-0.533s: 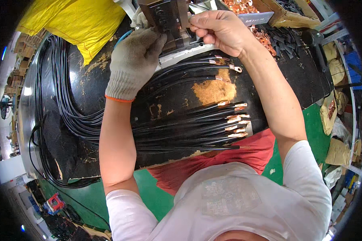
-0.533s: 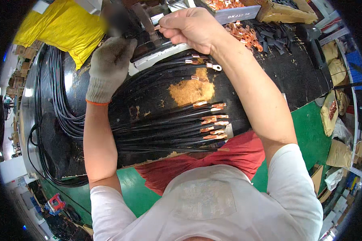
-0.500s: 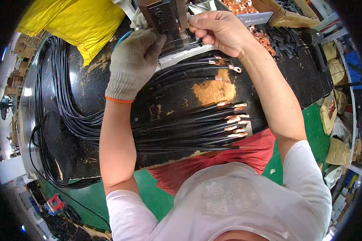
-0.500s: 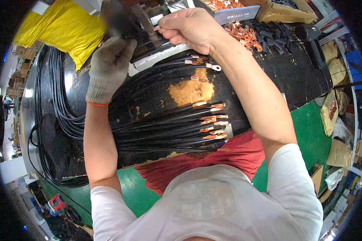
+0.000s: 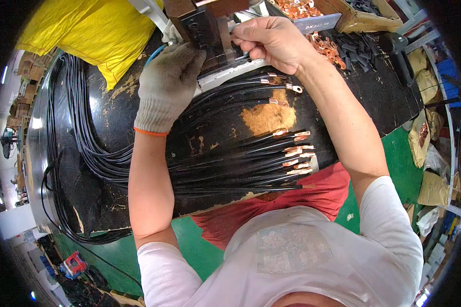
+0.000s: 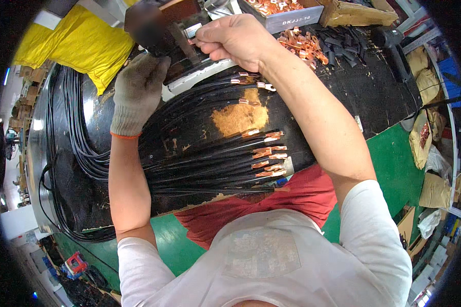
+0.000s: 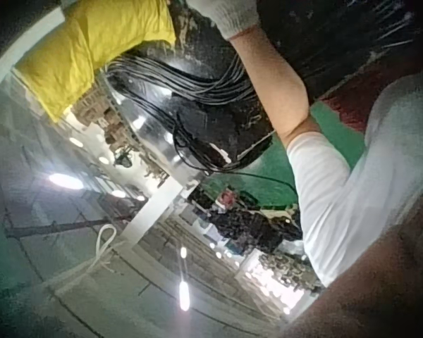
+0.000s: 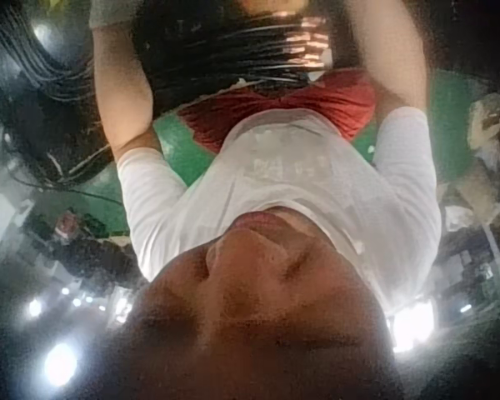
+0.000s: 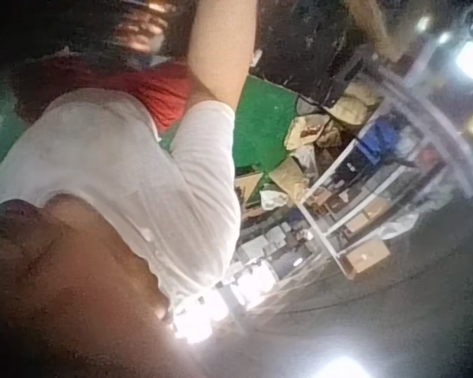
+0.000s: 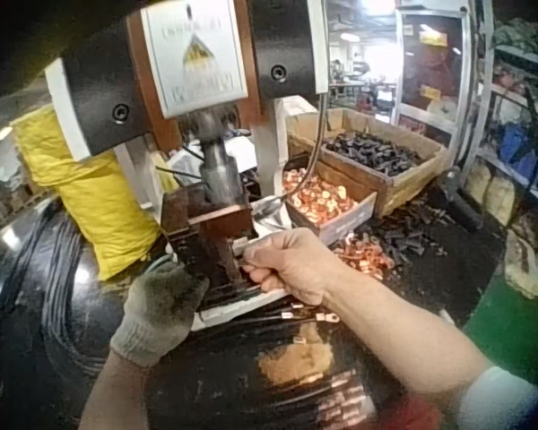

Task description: The person aligns a bundle of stripped cables on the workbench and attaches metal terminal connectors to the ends of the cables, crimping each connector in place using a benchtop crimping machine.

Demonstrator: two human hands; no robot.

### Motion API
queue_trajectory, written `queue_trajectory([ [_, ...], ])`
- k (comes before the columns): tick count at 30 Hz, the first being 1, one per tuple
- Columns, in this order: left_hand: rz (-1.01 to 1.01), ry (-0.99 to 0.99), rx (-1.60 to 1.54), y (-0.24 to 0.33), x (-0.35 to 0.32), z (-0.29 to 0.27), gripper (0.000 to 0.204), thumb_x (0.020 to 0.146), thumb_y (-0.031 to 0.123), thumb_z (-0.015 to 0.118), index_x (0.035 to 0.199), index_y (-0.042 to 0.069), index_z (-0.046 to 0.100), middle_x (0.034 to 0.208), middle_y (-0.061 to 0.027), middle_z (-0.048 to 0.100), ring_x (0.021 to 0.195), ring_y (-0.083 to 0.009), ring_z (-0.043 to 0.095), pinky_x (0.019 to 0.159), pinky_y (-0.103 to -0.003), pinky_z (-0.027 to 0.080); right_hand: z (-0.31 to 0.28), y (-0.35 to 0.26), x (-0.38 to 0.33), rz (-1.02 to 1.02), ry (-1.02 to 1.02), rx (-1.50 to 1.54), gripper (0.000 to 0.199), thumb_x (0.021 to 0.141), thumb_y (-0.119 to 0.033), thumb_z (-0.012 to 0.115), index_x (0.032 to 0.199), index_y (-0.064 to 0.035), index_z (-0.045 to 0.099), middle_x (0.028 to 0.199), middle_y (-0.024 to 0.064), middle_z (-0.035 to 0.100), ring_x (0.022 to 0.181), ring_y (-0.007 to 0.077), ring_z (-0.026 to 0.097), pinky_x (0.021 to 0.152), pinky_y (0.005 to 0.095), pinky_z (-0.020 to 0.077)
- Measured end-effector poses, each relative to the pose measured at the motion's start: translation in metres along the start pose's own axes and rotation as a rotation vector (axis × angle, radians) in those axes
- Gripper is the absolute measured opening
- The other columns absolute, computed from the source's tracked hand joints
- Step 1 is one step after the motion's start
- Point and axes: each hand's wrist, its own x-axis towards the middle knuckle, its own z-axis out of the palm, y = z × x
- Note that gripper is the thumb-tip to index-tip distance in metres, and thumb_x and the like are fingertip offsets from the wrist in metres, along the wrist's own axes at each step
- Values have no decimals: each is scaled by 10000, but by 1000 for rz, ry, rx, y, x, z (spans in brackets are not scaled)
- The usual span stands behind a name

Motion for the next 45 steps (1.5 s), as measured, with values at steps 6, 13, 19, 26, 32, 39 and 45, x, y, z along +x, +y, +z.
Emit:
queue_trajectory([
  [6,51,26,0,3,-3,-4,169,971,215,633,1021,77,715,962,-127,705,932,-355,679,791,-422,550,-4,1,-4,-36,-3,28,176,962,-136,718,1041,20,738,900,61,746,712,78,676,600,195,567],
  [13,124,73,97,59,-33,-32,204,884,274,716,1038,141,725,900,-90,681,825,-333,672,728,-426,556,-28,-21,-56,-365,-78,-678,216,898,-227,777,835,-22,751,677,1,671,651,77,612,595,274,497],
  [19,-12,-744,-116,76,-67,-33,248,894,260,718,1058,73,715,964,-156,677,908,-370,676,780,-445,557,13,-6,-76,-204,-965,-1109,314,795,-264,821,924,1,715,793,162,701,775,370,685,682,441,517],
  [26,-187,-374,-310,43,-51,-37,196,939,124,657,1076,-9,698,994,-188,702,901,-308,688,822,-373,535,-27,-18,-63,-272,-537,-1060,332,951,-307,703,896,21,712,719,170,691,692,321,703,646,417,535],
  [32,-219,-262,-508,59,-17,-16,259,972,138,618,1161,-20,697,907,-147,696,820,-189,643,787,-328,524,-16,-18,-59,-171,-337,-812,447,1058,-377,574,894,22,693,677,65,644,586,153,641,522,309,518],
  [39,18,-91,-141,49,-17,5,224,929,168,702,1100,27,727,873,-143,715,789,-306,699,720,-373,552,-11,-19,-59,-46,-226,-564,379,1057,-320,596,882,-2,706,679,6,619,521,75,540,490,241,484],
  [45,154,84,-1,40,-21,9,218,851,169,771,1047,78,737,825,-106,698,732,-291,692,650,-377,564,-3,-28,-59,201,-95,-420,293,999,-245,689,869,12,742,676,29,659,499,68,557,432,214,457],
])
